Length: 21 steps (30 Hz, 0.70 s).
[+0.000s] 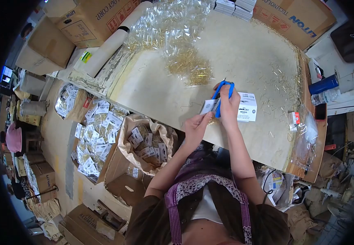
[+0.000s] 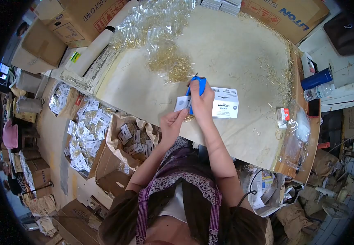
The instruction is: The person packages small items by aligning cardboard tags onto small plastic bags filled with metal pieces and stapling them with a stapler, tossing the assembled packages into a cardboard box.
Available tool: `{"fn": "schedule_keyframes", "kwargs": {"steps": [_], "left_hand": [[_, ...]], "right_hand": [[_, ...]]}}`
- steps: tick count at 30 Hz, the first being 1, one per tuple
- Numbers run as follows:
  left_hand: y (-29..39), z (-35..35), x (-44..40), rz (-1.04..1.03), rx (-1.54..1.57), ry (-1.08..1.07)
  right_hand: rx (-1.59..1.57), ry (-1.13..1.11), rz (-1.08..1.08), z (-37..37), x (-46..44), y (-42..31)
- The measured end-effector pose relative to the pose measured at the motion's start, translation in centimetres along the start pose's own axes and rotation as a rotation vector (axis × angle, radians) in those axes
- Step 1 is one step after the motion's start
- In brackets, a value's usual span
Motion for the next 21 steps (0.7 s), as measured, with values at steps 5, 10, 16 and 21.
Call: {"fn": "schedule_keyframes", "kwargs": {"steps": [5, 10, 16, 21], "left_hand": [[-2.2, -0.5, 0.6, -0.054, 0.048, -0.086], [-1.3, -0.7, 0.7, -0.068, -0.035, -0.077], [6.3, 5.0, -2.7, 0.090, -0.471, -0.558], [7.0, 8.3, -4.7, 0.121, -0.636, -0.244]], "right_hand": [[-0.134, 0.003, 0.009, -1.0, 0.9, 0.0], [-0.044, 0.058, -0.035, -1.2, 0.9, -0.1], [-0.399, 0.035, 0.116, -0.8, 1.8, -2.5], [0.238, 0.067, 0.100, 5.6, 1.5, -2.5]]}}
Point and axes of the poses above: each hand's wrist, its own x-axis away from the middle knuckle, its own z-axis out of the back of the hand, y = z × x, the point moved 2 cm from there along -x, towards the middle knuckle, and after that the axes turned 12 degrees about -z, right-handed, at the moved point
